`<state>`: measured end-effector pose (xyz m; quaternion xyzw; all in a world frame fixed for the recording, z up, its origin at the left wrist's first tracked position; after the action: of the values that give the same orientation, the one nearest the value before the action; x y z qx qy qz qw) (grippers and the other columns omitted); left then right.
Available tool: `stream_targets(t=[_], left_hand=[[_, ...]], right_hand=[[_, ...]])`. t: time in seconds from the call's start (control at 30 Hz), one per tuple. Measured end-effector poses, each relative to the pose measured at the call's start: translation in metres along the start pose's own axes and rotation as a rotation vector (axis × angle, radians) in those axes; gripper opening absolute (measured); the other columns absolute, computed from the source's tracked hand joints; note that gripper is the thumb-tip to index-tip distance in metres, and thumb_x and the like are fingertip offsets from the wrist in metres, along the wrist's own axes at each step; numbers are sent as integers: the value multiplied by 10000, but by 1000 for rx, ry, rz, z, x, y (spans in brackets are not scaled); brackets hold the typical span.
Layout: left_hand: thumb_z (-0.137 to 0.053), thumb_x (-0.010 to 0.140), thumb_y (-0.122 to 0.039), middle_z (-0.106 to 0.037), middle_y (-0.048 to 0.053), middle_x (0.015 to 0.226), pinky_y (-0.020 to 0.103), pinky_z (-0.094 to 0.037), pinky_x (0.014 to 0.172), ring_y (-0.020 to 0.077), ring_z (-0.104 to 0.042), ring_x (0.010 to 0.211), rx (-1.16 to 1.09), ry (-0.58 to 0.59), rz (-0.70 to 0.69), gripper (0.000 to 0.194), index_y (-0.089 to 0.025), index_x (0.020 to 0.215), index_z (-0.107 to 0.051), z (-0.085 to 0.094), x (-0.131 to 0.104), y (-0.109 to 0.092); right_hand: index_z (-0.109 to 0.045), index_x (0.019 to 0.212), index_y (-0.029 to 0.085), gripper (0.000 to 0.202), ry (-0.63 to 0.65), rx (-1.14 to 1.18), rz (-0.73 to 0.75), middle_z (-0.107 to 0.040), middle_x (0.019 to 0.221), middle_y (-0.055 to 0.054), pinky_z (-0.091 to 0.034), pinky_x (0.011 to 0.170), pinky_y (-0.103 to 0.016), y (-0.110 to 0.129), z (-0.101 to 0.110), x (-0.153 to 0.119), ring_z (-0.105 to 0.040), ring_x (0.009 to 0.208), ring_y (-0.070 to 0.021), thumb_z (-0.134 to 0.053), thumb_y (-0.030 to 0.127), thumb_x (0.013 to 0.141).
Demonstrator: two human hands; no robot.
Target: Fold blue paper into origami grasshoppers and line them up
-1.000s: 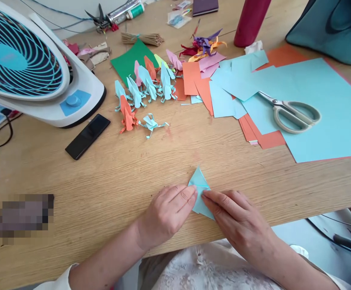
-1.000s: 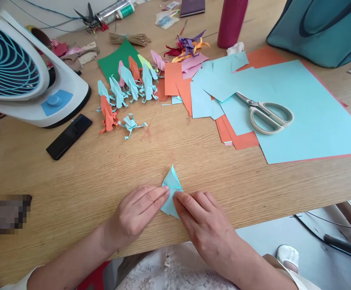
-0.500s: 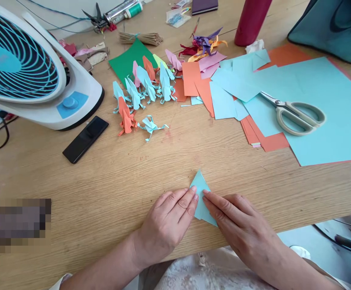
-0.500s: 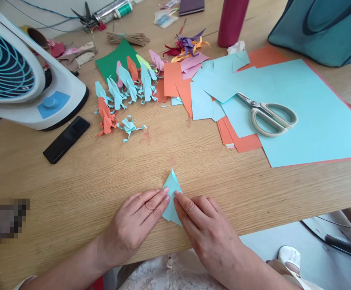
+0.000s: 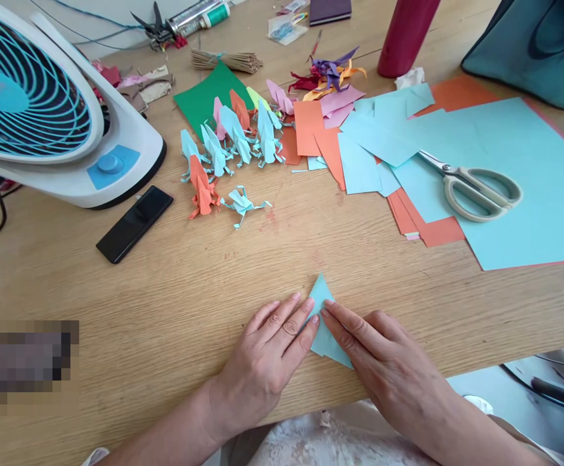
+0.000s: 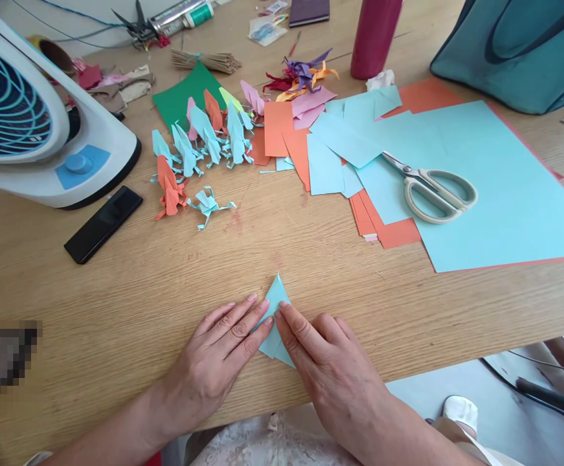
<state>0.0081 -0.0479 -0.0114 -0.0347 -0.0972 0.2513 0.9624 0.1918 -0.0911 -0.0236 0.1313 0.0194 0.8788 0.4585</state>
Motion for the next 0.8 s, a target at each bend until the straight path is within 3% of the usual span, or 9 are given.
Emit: stream_targets(t=[0.17, 0.33, 0.53, 0.63, 0.8], left_hand=[[-280, 993, -78, -450, 125, 1524, 449, -318, 1135, 292, -379, 1433, 19, 42, 6, 467, -75, 1394, -520, -2, -3, -1], [-298, 991, -94, -364, 116, 1575, 498, -222, 1180, 299, -307, 1469, 43, 99, 1, 488, -78, 1461, -428, -3, -8, -2], [-370, 1040, -287, -358, 49, 1583, 509, -105, 1213, 270, -316, 1462, 50, 142, 48, 477, -111, 1482, -384, -2, -6, -1], [-375, 1041, -339, -418, 70, 1548, 492, -166, 1193, 274, -367, 1436, 22, 90, 49, 464, -102, 1430, -462, 1, -2, -1], [-460, 1017, -224, -617, 70, 1379, 424, -346, 1099, 227, -523, 1324, -57, -80, 86, 302, -116, 1249, -620, 6, 9, 0]], right_hand=[[-526, 1360, -14, 596, -13, -4, -31, -584, 1392, -152, -452, 652, -335, 0, 1, 2, -436, 735, -199, -384, -43, 782], [-548, 1337, -22, 581, -13, 1, -16, -609, 1354, -155, -466, 649, -331, 0, 4, 3, -426, 735, -202, -411, -27, 773], [-505, 1384, -8, 653, 36, -25, -21, -598, 1358, -161, -497, 644, -354, 0, 0, 2, -465, 736, -206, -458, 11, 733], [-519, 1372, 2, 619, 40, -34, -28, -624, 1318, -158, -519, 655, -360, 0, 0, 4, -521, 753, -208, -473, 35, 755], [-586, 1304, 50, 496, 61, 16, -36, -650, 1290, -126, -553, 678, -343, -4, 10, 11, -611, 767, -190, -458, 66, 825]])
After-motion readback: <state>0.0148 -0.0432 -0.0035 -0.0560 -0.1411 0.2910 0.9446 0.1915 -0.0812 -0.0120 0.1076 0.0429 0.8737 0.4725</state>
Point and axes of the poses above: each hand's wrist, its own x-axis towards the middle knuckle, its own z-axis out of the back of the hand, y = z × x, the point moved 3 cm from there along x, towards the middle knuckle
